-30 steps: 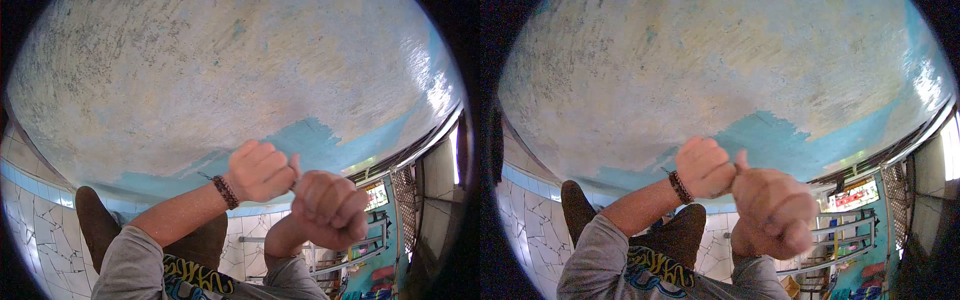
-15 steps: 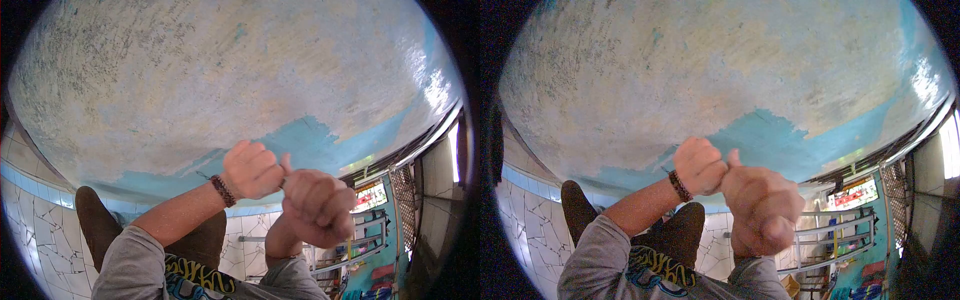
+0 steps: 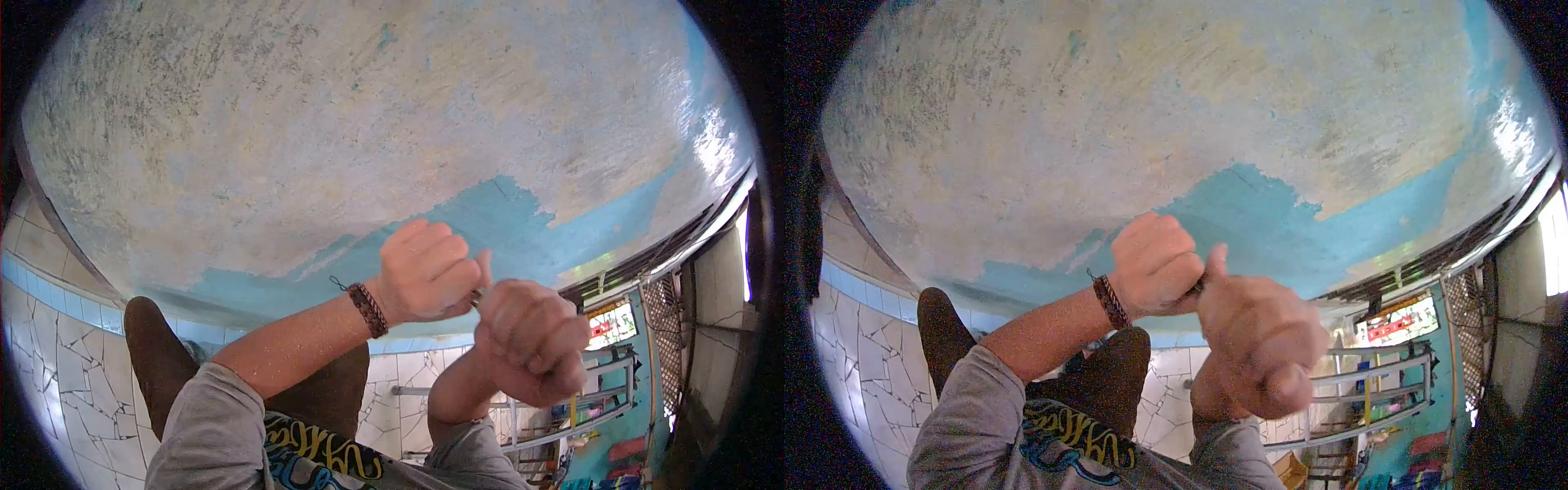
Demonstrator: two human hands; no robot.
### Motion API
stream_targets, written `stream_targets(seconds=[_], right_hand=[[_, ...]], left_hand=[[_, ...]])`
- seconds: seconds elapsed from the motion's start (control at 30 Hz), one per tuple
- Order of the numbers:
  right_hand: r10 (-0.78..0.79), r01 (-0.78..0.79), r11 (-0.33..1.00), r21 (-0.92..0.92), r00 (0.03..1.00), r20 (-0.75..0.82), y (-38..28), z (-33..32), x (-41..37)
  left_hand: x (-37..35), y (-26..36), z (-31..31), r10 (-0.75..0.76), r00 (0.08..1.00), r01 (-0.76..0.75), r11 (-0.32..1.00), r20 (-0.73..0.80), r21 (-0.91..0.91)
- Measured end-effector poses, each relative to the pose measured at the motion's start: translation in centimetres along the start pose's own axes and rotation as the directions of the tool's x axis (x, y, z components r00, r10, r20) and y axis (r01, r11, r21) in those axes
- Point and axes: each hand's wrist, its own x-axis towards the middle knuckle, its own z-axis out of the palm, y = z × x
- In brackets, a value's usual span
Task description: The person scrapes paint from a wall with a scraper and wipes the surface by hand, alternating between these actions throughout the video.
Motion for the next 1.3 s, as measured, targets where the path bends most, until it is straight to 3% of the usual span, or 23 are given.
stream_targets(seconds=[0.13, 0.37, 0.5, 0.6, 0.7, 0.8, 0.9, 1.03, 1.3], right_hand=[[-0.03, 0.031, 0.999, 0.04, 0.999, -0.013, 0.6, 0.4, -0.5], [0.008, -0.008, 0.998, 0.065, 1.0, 0.003, 0.3, -0.5, -0.4], [0.113, -0.09, 0.981, 0.172, 0.985, -0.127, 2.7, -0.4, -1.6], [0.159, -0.139, 0.969, 0.205, 0.984, -0.084, 3.3, -0.6, -2.1], [0.016, -0.021, 0.988, 0.153, 0.999, 0.034, 1.3, -0.8, -0.5], [0.034, -0.022, 0.978, 0.208, 0.998, -0.055, 1.7, -0.8, -0.3], [0.131, -0.119, 0.982, 0.147, 0.989, -0.073, 2.7, -0.6, -1.6], [0.008, -0.003, 0.991, 0.132, 0.999, -0.036, 1.5, -0.3, -0.6], [0.112, -0.107, 0.993, 0.047, 0.989, -0.102, 2.5, 0.0, -2.5]], left_hand=[[0.0, -0.7, -0.6, 0.067, 0.998, -0.068, 0.998, 0.011, 0.016], [0.3, -0.1, -0.6, 0.058, 0.997, -0.061, 0.997, 0.041, 0.054], [-2.4, -1.5, -1.2, 0.006, 0.998, -0.014, 0.99, 0.061, 0.14], [-3.0, -1.4, -1.3, 0.002, 0.997, -0.013, 0.989, 0.078, 0.145], [-1.2, -0.8, -0.5, 0.034, 0.996, -0.043, 0.992, 0.08, 0.115], [-1.2, -1.1, -0.5, 0.043, 0.995, -0.054, 0.991, 0.09, 0.119], [-2.6, -1.3, -1.2, 0.002, 0.993, -0.017, 0.992, 0.118, 0.128], [-1.1, -1.1, -0.6, 0.071, 0.994, -0.079, 0.992, 0.083, 0.097], [-4.1, -1.4, -1.4, 0.004, 0.995, -0.015, 0.994, 0.104, 0.108]])
